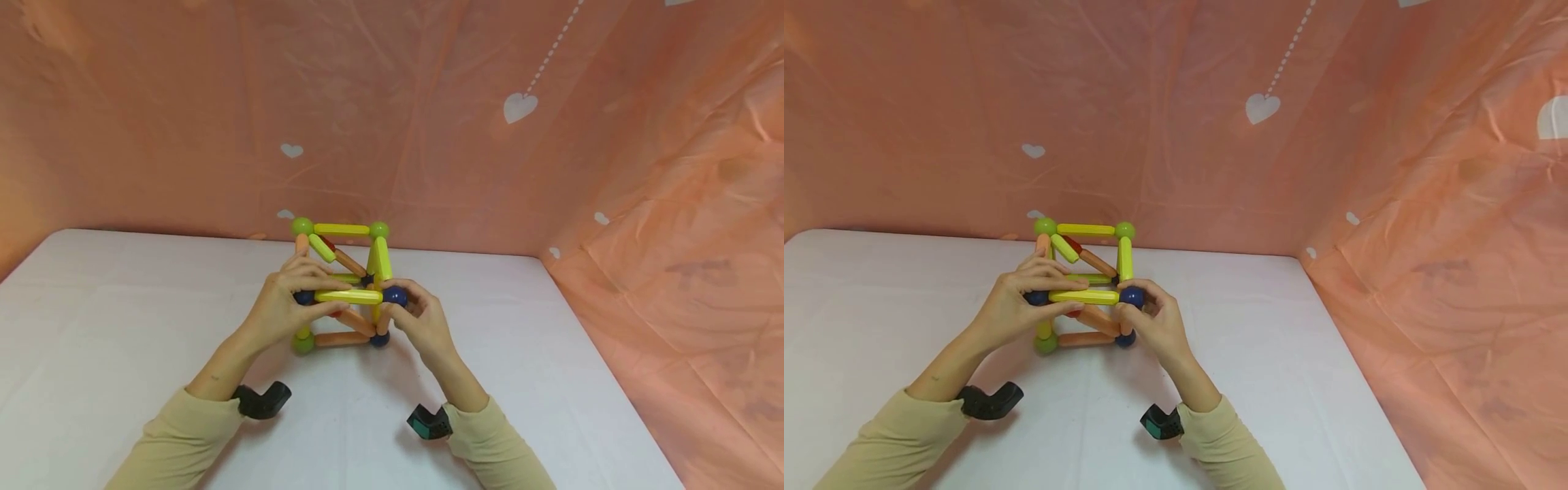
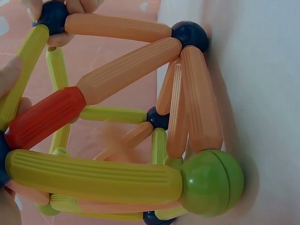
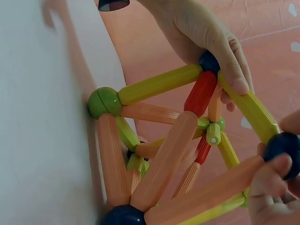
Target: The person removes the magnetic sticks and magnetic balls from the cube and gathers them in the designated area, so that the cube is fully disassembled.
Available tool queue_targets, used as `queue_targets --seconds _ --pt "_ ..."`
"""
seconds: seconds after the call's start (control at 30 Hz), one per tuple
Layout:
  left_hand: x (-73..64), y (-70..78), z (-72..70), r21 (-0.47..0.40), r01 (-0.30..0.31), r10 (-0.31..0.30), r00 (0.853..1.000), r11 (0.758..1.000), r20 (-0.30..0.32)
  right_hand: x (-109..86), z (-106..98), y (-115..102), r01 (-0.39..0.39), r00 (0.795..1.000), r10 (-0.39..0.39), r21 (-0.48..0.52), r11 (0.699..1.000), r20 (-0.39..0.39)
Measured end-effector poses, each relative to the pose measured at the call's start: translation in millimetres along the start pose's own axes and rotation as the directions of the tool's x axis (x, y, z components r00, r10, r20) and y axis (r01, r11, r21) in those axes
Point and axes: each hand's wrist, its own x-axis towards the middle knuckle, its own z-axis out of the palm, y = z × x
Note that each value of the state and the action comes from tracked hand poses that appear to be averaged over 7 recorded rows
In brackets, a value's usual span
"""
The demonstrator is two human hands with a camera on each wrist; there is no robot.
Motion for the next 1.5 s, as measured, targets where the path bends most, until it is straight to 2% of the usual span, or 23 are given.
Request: queue_targets --seconds 0.23,0.37,0.47,0.53,0.6,0.7,0.77,0.87,0.97,1.17,1.33,1.5 --pt "1.0 1.2 0.8 -0.013 0.009 -0.009 1.0 1.0 0.01 -2.3 0.6 -1.4 0.038 0.999 -0.038 0.003 0.999 -0.011" --pt "1.8 1.3 1.6 -0.01 0.004 -0.004 1.0 1.0 0.022 -2.3 0.7 -1.2 0.126 0.992 -0.127 -0.01 0.992 -0.023" --pt "2.0 1.3 -0.3 0.005 0.023 -0.023 0.999 1.0 0.025 0.8 -3.1 -0.8 0.2 0.976 -0.199 0.0 0.98 -0.09" --pt "1.8 1.5 -2.3 0.019 0.037 -0.037 0.999 0.999 0.024 3.8 -8.6 -0.5 0.215 0.967 -0.213 0.0 0.977 -0.137" --pt "1.0 1.2 -4.5 0.035 0.049 -0.05 0.999 0.998 0.019 7.2 -15.4 1.0 0.181 0.971 -0.177 0.013 0.983 -0.162" --pt "-0.5 0.4 -6.7 0.059 0.051 -0.052 0.999 0.997 0.014 13.5 -24.1 5.7 0.099 0.988 -0.096 0.018 0.995 -0.12" --pt "-1.6 -0.5 -7.3 0.08 0.038 -0.039 0.999 0.996 0.009 18.4 -28.1 10.8 0.049 0.995 -0.047 0.023 0.999 -0.087" --pt "-3.5 -1.4 -8.7 0.124 -0.005 0.005 1.0 0.992 -0.006 26.7 -32.3 19.9 0.014 0.998 -0.013 0.017 1.0 -0.065" --pt "-7.1 -0.3 -12.4 0.171 -0.029 0.035 0.999 0.985 -0.029 36.0 -36.3 29.5 0.003 0.998 -0.005 -0.026 1.0 -0.068" --pt "-20.5 5.0 -27.3 0.231 0.013 0.006 0.997 0.973 -0.082 55.8 -43.2 45.7 -0.003 0.992 -0.012 -0.119 0.993 -0.123" --pt "-28.8 7.5 -34.3 0.237 0.022 0.003 0.995 0.971 -0.104 70.4 -48.1 55.7 -0.018 0.983 -0.019 -0.197 0.98 -0.184" --pt "-32.6 10.8 -34.4 0.204 0.06 -0.041 0.994 0.977 -0.096 84.1 -52.8 64.2 -0.079 0.977 0.031 -0.222 0.972 -0.21"
